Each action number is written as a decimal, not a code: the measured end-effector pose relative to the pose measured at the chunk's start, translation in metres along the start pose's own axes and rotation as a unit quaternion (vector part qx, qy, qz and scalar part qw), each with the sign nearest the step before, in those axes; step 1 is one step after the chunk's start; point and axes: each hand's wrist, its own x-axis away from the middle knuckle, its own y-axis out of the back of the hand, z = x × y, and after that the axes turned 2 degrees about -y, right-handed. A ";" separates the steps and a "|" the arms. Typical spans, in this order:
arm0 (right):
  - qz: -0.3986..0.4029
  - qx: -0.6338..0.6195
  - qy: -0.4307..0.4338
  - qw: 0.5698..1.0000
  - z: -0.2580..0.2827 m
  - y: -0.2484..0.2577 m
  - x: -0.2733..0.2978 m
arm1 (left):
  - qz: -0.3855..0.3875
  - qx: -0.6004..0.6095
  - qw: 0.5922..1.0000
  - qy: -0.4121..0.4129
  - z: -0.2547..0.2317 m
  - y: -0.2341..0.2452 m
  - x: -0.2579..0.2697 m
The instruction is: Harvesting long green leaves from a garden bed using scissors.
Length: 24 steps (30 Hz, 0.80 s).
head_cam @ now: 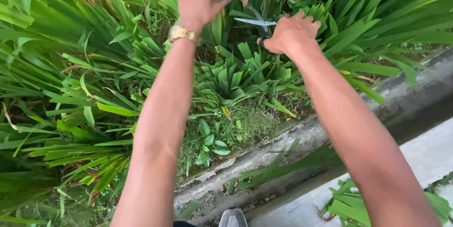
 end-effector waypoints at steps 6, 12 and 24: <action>0.006 0.037 0.055 0.998 0.016 -0.004 0.006 | -0.065 0.003 0.992 -0.111 0.010 0.027 0.018; -0.041 0.039 0.068 0.996 0.064 -0.003 0.015 | -0.069 -0.052 0.976 -0.201 0.002 0.027 0.018; -0.284 -0.032 0.175 0.942 0.074 -0.048 -0.039 | -0.118 -0.157 0.933 -0.302 0.022 0.005 0.008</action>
